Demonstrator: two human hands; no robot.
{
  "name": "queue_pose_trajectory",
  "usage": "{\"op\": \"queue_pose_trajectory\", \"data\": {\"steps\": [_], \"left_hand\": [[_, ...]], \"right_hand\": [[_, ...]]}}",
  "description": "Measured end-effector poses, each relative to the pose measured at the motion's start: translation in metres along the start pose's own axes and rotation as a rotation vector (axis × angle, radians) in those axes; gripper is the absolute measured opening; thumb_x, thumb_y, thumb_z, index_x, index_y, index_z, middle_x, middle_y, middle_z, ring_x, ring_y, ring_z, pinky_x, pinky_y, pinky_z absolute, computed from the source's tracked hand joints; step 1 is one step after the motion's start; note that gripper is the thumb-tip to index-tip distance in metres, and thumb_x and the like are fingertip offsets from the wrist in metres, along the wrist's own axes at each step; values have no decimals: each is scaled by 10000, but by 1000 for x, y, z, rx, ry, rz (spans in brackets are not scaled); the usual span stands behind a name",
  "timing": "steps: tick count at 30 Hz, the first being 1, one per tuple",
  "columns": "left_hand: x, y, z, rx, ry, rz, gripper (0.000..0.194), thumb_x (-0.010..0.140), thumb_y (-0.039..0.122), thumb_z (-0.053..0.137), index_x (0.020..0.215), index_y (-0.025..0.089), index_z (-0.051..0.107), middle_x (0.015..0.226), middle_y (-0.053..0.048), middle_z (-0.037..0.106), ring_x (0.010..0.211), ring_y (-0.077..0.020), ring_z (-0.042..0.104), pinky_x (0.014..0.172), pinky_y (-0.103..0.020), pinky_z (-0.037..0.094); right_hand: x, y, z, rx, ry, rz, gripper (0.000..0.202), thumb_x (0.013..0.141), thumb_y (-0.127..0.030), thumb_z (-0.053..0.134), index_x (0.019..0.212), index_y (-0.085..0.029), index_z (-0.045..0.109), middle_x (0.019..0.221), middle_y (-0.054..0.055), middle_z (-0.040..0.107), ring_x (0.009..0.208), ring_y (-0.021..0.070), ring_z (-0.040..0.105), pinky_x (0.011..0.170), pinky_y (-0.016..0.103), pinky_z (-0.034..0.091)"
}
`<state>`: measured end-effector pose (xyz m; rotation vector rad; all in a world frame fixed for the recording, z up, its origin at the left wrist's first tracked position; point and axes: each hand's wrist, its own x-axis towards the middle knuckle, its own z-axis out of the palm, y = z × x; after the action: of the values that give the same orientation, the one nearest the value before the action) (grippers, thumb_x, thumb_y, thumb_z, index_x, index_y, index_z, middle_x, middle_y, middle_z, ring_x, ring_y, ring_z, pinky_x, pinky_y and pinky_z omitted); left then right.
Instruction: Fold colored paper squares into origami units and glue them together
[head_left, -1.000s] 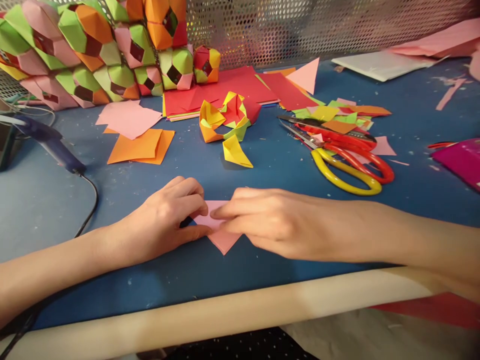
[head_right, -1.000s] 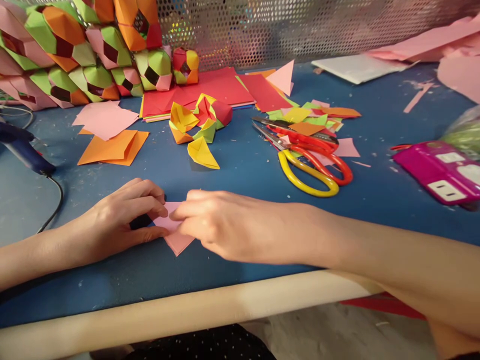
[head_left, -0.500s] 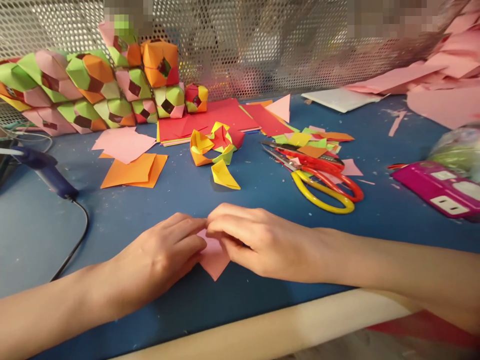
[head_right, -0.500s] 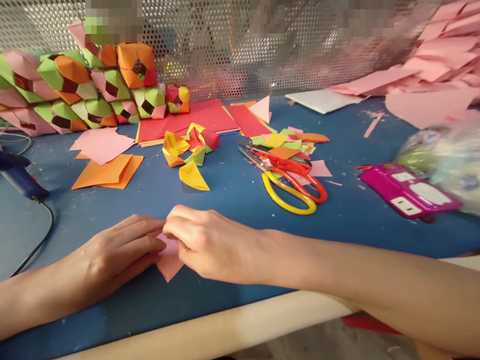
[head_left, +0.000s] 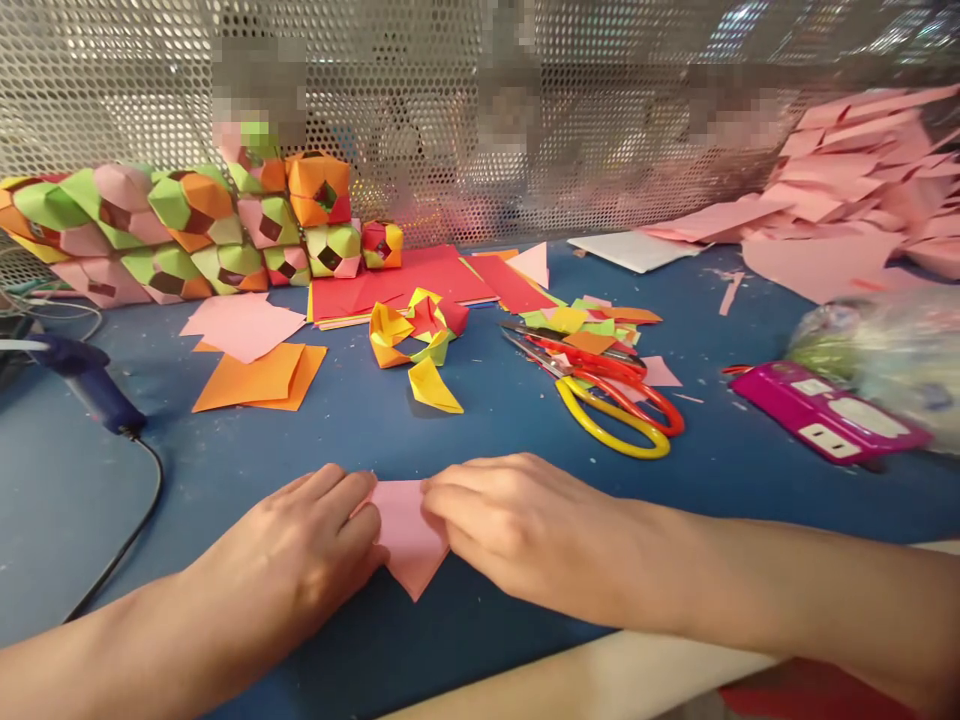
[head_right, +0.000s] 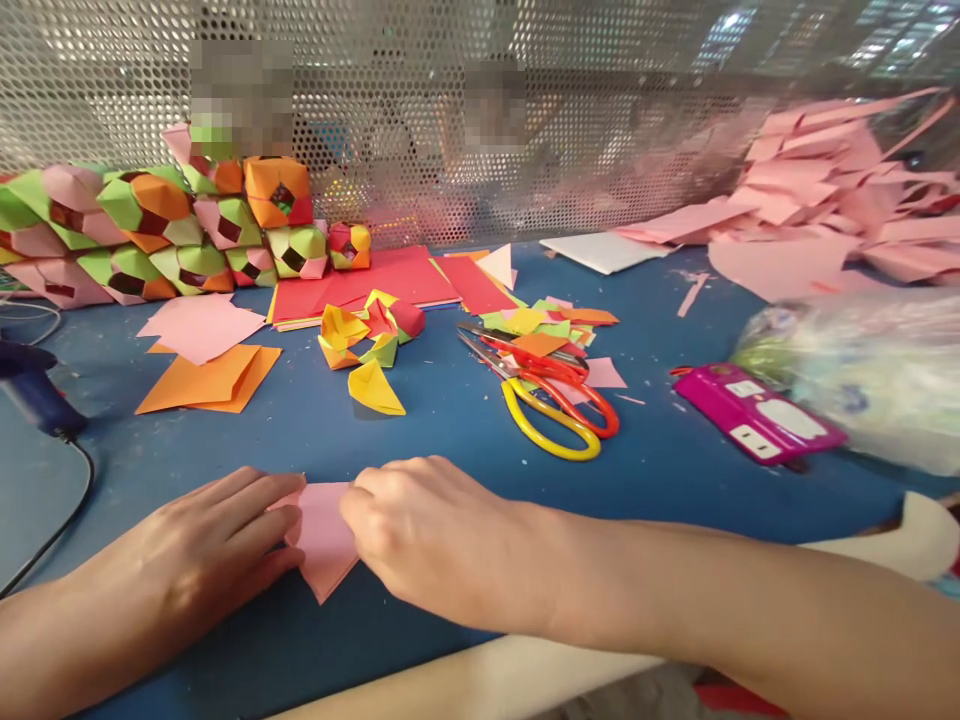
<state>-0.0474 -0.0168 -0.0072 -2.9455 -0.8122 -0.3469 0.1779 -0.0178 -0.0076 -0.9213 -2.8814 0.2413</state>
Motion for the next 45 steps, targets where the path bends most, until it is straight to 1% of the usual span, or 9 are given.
{"op": "queue_pose_trajectory", "data": {"steps": [5, 10, 14, 22, 28, 33, 36, 40, 45], "left_hand": [[-2, 3, -5, 161, -164, -74, 164, 857, 235, 519, 740, 155, 600, 712, -51, 581, 612, -179, 535, 544, -311, 458], [-3, 3, -7, 199, -110, -66, 288, 863, 397, 498, 737, 157, 593, 672, -51, 557, 557, -185, 518, 496, -324, 421], [1, 2, -6, 167, -82, -38, 408, 817, 548, 495, 759, 156, 592, 686, -65, 559, 611, -224, 540, 523, -363, 435], [5, -4, 8, 46, 53, 43, 178, 880, 257, 487, 762, 158, 576, 725, -59, 590, 684, -182, 573, 612, -308, 465], [6, -6, 5, -241, 133, 32, 148, 872, 151, 469, 814, 173, 603, 792, -48, 634, 721, -134, 599, 644, -235, 475], [12, -7, -11, -623, 241, -558, 140, 858, 251, 509, 786, 166, 593, 711, -15, 635, 640, -130, 597, 597, -238, 487], [13, -10, -9, -918, 332, -757, 147, 849, 306, 530, 804, 177, 582, 690, 2, 630, 627, -140, 613, 614, -266, 521], [12, -11, -2, -1092, 403, -786, 121, 807, 294, 598, 834, 180, 567, 796, -11, 636, 689, -137, 608, 619, -254, 522], [14, 0, -6, -984, 384, -667, 124, 801, 243, 604, 738, 171, 526, 879, -32, 620, 769, -125, 588, 669, -233, 504]], "right_hand": [[-3, 1, -11, -171, -49, 72, 176, 807, -42, 467, 692, -159, 532, 686, 28, 576, 582, 143, 493, 489, 280, 208], [-11, -4, -16, -291, -100, 100, 207, 721, 23, 477, 679, -179, 500, 669, 24, 560, 583, 174, 496, 501, 289, 156], [-18, -4, -7, -387, 9, 92, 134, 778, -57, 485, 747, -183, 519, 694, 31, 540, 631, 195, 512, 520, 305, 197], [-15, -3, -4, -330, 84, 132, 63, 854, -174, 483, 838, -196, 539, 773, 14, 555, 688, 188, 548, 591, 313, 315], [-1, 1, -15, -114, 104, 172, 95, 875, -202, 485, 892, -175, 574, 819, 30, 606, 721, 176, 599, 608, 294, 402], [8, 15, -18, 250, 437, 235, 388, 904, -390, 469, 1208, -148, 475, 1206, 122, 565, 1113, 238, 532, 907, 394, 448], [10, 19, -16, 567, 504, 303, 474, 887, -457, 482, 1276, -195, 415, 1318, 111, 490, 1174, 237, 496, 951, 422, 443], [11, 18, -15, 966, 446, 399, 579, 862, -501, 504, 1340, -223, 332, 1439, 127, 341, 1189, 243, 491, 916, 417, 485], [9, 8, -17, 1123, 424, 458, 674, 840, -531, 526, 1384, -224, 272, 1485, 130, 267, 1276, 277, 413, 999, 466, 411]]}}
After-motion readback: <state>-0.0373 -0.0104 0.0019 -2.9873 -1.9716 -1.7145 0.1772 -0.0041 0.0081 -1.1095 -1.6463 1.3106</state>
